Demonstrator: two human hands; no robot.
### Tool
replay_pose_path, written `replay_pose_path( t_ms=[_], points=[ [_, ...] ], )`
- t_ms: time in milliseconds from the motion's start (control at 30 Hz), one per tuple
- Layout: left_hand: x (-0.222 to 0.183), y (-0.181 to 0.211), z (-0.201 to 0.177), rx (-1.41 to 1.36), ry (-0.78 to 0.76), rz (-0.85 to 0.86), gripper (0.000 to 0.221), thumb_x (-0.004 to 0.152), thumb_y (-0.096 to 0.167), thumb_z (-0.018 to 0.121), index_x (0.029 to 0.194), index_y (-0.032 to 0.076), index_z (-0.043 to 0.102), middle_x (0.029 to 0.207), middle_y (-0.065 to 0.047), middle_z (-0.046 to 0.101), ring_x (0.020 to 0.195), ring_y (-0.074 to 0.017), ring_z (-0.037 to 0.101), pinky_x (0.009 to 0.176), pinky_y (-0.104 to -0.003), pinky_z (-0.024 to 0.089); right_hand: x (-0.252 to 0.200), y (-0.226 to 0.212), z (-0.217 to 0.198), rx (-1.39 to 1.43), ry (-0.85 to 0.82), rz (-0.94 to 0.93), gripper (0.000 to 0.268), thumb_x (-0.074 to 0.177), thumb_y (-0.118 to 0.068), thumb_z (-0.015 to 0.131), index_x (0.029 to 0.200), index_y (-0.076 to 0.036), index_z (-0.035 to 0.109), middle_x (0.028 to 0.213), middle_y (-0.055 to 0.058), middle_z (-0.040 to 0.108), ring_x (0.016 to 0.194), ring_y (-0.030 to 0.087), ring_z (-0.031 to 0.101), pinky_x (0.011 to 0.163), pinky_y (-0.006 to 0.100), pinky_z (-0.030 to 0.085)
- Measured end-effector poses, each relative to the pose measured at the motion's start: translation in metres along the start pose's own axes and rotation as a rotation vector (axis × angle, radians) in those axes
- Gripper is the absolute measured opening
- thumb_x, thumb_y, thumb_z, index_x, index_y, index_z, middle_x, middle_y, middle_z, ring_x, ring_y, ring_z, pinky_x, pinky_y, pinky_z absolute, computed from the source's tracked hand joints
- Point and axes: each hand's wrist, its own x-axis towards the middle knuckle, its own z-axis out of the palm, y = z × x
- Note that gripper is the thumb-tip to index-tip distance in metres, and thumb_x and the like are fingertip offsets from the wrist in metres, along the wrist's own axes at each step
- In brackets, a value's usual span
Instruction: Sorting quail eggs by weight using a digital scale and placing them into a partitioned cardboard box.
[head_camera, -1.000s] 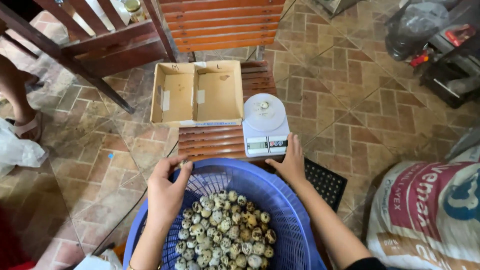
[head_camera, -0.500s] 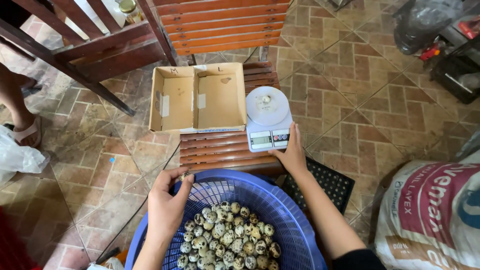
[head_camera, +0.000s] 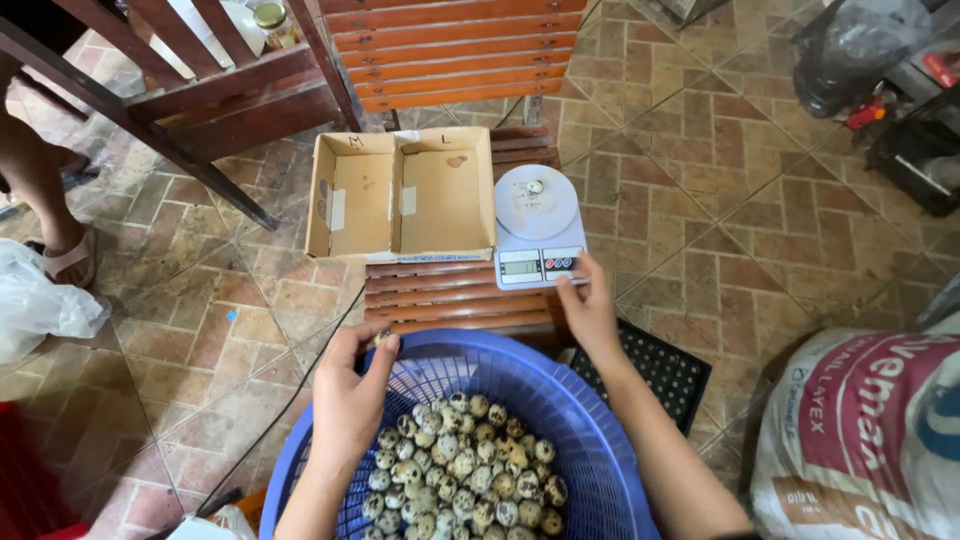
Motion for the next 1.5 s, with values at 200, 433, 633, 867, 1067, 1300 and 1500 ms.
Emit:
replay_pose_path(
  t_ms=[200, 433, 633, 867, 1067, 1300, 1500],
  points=[
    [-0.006, 0.009, -0.002, -0.024, 0.047, -0.005, 0.026, 0.096, 0.025, 0.073, 0.115, 0.007, 0.075, 0.105, -0.018, 0.073, 0.108, -0.0372, 0.071, 0.095, -0.049, 0.055, -0.097, -0.185, -0.08, 0.167, -0.795, 0.044, 0.097, 0.077, -0.057, 0.072, 0.155, -0.006, 0.042, 0.152, 0.031, 0.048, 0.14, 0.05, 0.045, 0.106, 0.068, 0.042],
    [-0.012, 0.011, 0.01, 0.046, 0.067, 0.139, 0.024, 0.092, 0.023, 0.077, 0.112, 0.009, 0.075, 0.102, -0.02, 0.071, 0.107, -0.0434, 0.068, 0.093, -0.054, 0.052, -0.126, -0.178, -0.087, -0.131, -0.672, -0.045, 0.072, 0.082, 0.002, 0.06, 0.151, -0.016, 0.051, 0.134, 0.024, 0.069, 0.127, 0.041, 0.062, 0.106, 0.053, 0.048],
    [-0.014, 0.019, 0.027, 0.174, 0.093, 0.189, 0.019, 0.092, 0.03, 0.076, 0.108, 0.02, 0.074, 0.105, -0.002, 0.073, 0.109, -0.0292, 0.069, 0.094, -0.049, 0.045, -0.131, -0.168, -0.093, -0.145, -0.575, -0.078, 0.074, 0.078, 0.003, 0.063, 0.148, -0.017, 0.056, 0.124, 0.021, 0.075, 0.123, 0.037, 0.067, 0.103, 0.051, 0.051],
    [-0.008, 0.009, 0.051, 0.149, 0.119, 0.329, 0.019, 0.088, 0.029, 0.08, 0.104, 0.02, 0.073, 0.1, 0.0, 0.072, 0.103, -0.0262, 0.07, 0.088, -0.039, 0.044, -0.13, -0.163, -0.111, -0.08, -0.512, -0.043, 0.064, 0.081, 0.002, 0.065, 0.143, -0.015, 0.062, 0.124, 0.017, 0.077, 0.114, 0.028, 0.072, 0.099, 0.047, 0.055],
    [-0.013, 0.01, 0.039, 0.07, 0.084, 0.263, 0.022, 0.087, 0.027, 0.08, 0.108, 0.022, 0.075, 0.104, 0.003, 0.075, 0.105, -0.0232, 0.071, 0.09, -0.035, 0.043, -0.048, -0.094, -0.073, 0.149, -0.552, 0.065, 0.065, 0.091, -0.044, 0.052, 0.147, -0.011, 0.052, 0.122, 0.02, 0.074, 0.104, 0.026, 0.071, 0.084, 0.041, 0.058],
    [-0.005, 0.001, 0.034, 0.045, 0.048, 0.213, 0.026, 0.086, 0.027, 0.08, 0.109, 0.018, 0.076, 0.105, -0.004, 0.076, 0.107, -0.0288, 0.072, 0.094, -0.039, 0.045, 0.035, -0.038, 0.069, -0.336, -0.361, -0.452, 0.029, 0.095, -0.014, 0.068, 0.123, -0.016, 0.073, 0.122, 0.006, 0.07, 0.111, 0.033, 0.069, 0.091, 0.044, 0.057],
    [0.0, 0.019, 0.026, 0.03, -0.003, 0.245, 0.022, 0.091, 0.028, 0.071, 0.106, 0.013, 0.075, 0.104, -0.002, 0.079, 0.101, -0.0212, 0.074, 0.088, -0.04, 0.055, 0.054, -0.019, 0.126, -0.688, -0.407, -0.668, 0.045, 0.094, -0.001, 0.059, 0.139, -0.003, 0.059, 0.144, 0.016, 0.058, 0.119, 0.036, 0.063, 0.08, 0.05, 0.06]
  ],
)
